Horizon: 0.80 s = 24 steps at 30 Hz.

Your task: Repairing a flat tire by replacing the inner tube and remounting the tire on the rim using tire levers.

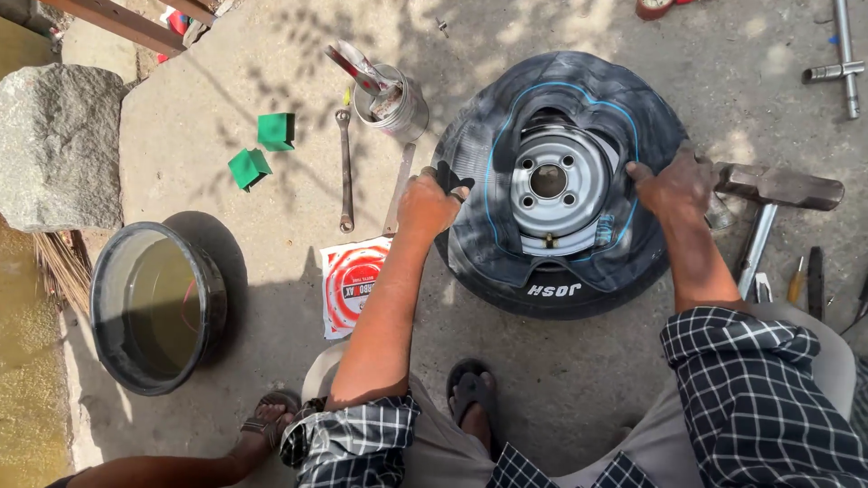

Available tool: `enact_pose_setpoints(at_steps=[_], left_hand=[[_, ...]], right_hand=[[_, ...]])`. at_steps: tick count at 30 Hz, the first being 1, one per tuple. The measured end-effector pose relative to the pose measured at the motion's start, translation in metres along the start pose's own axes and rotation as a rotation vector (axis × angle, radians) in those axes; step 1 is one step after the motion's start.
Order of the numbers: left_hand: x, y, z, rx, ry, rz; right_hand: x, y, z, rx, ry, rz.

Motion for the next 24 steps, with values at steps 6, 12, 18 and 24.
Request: enact_pose_setpoints(at_steps=[6, 12, 18, 24], left_hand=[[0.048, -0.012, -0.056, -0.053, -0.162, 0.001], [0.046, 0.012, -0.079, -0.085, -0.098, 0.066], [0.054, 0.021, -0.090, -0.009, -0.084, 0.148], [0.055, 0.020, -0.096, 0.046, -0.136, 0.202]], right_hand=[[-0.011, -0.014, 0.023, 0.251, 0.050, -0.120], [0.015, -0.002, 0.006, 0.156, 0.187, 0.192], [0.001, -0.013, 0.015, 0.191, 0.253, 0.151], [-0.006, -0.004, 0.010, 0.216, 0.287, 0.138]])
Point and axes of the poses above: each hand's wrist, its own z-axis away from the middle knuckle, its own x-axis out of the palm, y = z × x, the point moved 4 cm from there along -z, towards the middle knuckle, and after that the axes turned 3 degrees about y, right-handed, at the moved point
